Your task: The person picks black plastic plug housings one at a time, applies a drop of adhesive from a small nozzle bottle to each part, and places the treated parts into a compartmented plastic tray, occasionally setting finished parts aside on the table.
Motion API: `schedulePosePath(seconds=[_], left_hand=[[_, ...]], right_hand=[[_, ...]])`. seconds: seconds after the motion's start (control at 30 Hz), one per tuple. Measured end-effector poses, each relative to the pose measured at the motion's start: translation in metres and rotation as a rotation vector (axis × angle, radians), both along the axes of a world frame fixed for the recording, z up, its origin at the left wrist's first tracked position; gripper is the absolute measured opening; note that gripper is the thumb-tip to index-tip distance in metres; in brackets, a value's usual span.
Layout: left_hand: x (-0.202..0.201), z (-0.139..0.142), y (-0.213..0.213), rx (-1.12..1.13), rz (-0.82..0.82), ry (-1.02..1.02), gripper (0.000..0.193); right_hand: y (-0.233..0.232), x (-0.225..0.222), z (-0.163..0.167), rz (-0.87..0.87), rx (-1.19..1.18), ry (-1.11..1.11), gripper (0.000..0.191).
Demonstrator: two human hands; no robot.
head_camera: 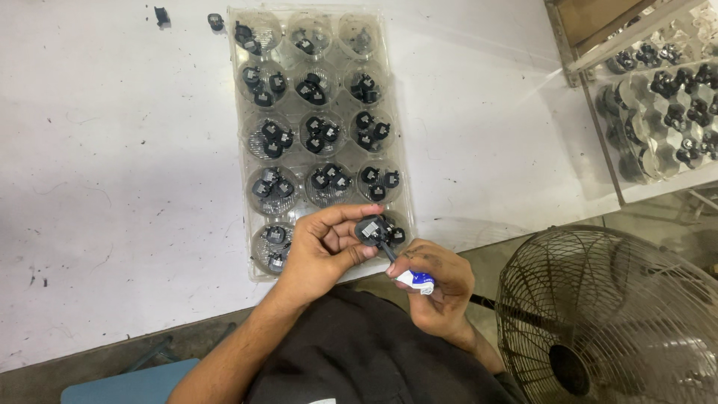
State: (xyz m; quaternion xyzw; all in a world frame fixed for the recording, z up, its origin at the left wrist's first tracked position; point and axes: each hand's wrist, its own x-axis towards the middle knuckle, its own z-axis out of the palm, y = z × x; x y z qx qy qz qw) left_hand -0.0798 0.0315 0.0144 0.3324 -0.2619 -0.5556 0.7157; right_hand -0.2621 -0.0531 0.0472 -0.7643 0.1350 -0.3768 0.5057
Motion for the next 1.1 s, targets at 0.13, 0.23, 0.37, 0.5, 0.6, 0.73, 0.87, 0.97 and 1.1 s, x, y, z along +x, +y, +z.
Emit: schedulePosePath(seconds=[0.13,0.23,0.37,0.5,0.6,0.73,0.87,0.97,1.1], left_hand=[[-0.008,-0.010,0.000,0.036,0.003,0.075,0.049],[-0.016,-0.017,0.004,0.015,-0.083,0.202,0.045],[-0.021,-0.025,0.006,-0.022,-0.131,0.236,0.043],[-0.022,-0.027,0.007,0.002,-0.163,0.277,0.043],[-0.021,-0.027,0.008,0.028,-0.180,0.290,0.043],[-0.018,-0.026,0.009,0.036,-0.199,0.291,0.044],[-0.016,-0.027,0.009,0.040,-0.226,0.336,0.049],[-0.014,-0.028,0.008,0.045,-0.242,0.362,0.051],[-0.010,-0.030,0.008,0.048,-0.282,0.414,0.052]], right_hand=[[0.003,0.001,-0.003,-0.031,0.004,-0.009,0.029],[0.006,0.001,-0.006,-0.061,0.077,-0.105,0.022],[0.005,0.001,-0.011,-0.079,0.121,-0.202,0.016],[0.001,-0.002,-0.012,-0.090,0.034,-0.123,0.019],[-0.001,-0.003,-0.012,-0.102,-0.023,-0.052,0.028],[-0.004,0.000,-0.014,-0.051,-0.010,-0.116,0.035],[-0.003,0.002,-0.012,-0.068,-0.006,-0.082,0.034],[-0.004,0.005,-0.012,-0.079,-0.028,-0.057,0.034],[-0.004,0.006,-0.011,-0.076,-0.031,-0.007,0.034]])
